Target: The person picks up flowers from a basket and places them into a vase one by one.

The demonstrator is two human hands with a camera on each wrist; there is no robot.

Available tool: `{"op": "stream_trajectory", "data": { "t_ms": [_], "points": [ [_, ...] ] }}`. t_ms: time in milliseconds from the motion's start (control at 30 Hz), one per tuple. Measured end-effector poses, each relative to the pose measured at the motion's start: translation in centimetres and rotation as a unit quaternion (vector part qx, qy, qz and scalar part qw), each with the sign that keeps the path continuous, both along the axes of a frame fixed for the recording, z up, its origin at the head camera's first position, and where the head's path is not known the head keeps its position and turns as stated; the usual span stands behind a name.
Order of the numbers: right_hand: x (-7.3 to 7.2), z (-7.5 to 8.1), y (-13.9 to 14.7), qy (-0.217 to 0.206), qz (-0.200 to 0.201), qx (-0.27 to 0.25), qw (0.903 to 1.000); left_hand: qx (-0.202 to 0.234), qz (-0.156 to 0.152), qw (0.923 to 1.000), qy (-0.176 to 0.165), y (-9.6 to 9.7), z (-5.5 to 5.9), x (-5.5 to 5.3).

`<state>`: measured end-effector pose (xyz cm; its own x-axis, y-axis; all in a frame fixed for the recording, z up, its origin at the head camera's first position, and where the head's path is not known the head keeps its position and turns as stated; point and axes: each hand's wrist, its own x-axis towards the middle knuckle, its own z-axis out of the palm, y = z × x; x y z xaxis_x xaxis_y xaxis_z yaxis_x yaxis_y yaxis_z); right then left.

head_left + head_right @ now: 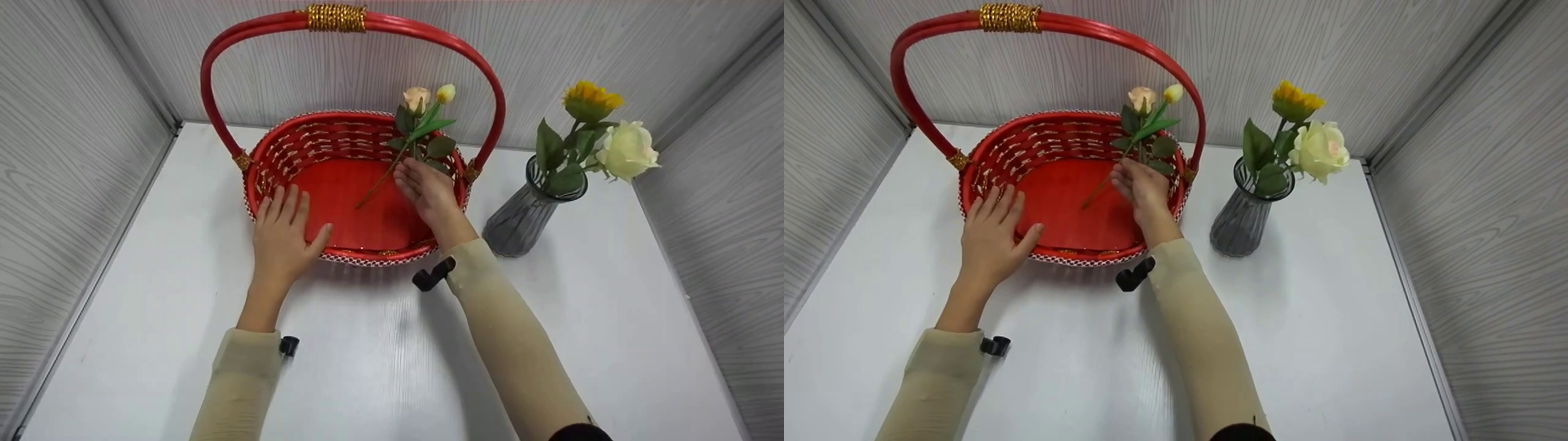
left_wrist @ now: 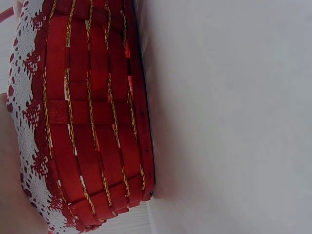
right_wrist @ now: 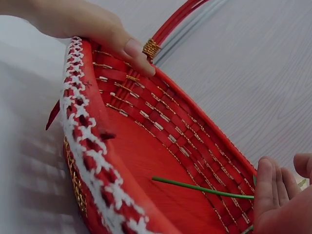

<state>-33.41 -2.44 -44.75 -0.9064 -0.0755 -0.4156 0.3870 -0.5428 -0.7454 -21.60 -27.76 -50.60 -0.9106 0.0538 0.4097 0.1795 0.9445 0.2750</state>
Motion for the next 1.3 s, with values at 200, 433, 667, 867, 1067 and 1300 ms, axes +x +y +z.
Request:
{"op": "stream_trajectory", "data": {
  "t_ms": [200, 433, 667, 867, 1067, 1300],
  "points": [
    [-0.8, -0.2, -0.5, -0.022, -0.006, 0.004, 0.9997, 0.002, 0.000, 1.0000, -0.004, 0.0, 0.0, -0.1],
    [-1.4, -0.4, -1.1, -0.038, 0.001, 0.021, 0.9991, 0.002, 0.002, 0.9999, -0.011, 0.1, 0.1, 0.0],
    [-2.1, -0.6, -1.5, -0.066, -0.020, 0.009, 0.9976, -0.004, 0.002, 0.9999, -0.010, 0.1, 0.0, 0.0],
    [-2.4, -1.7, -1.5, -0.083, -0.023, 0.002, 0.9963, -0.004, -0.001, 1.0000, -0.006, 0.2, 0.1, 0.1],
    [-2.5, -2.6, -1.5, -0.078, -0.020, -0.004, 0.9967, 0.004, -0.005, 0.9999, 0.013, 0.2, -0.1, 0.0],
    [-2.9, -2.7, -2.0, -0.058, -0.006, 0.015, 0.9982, 0.005, 0.002, 1.0000, 0.008, 0.1, -0.1, 0.0]
  ]
}}
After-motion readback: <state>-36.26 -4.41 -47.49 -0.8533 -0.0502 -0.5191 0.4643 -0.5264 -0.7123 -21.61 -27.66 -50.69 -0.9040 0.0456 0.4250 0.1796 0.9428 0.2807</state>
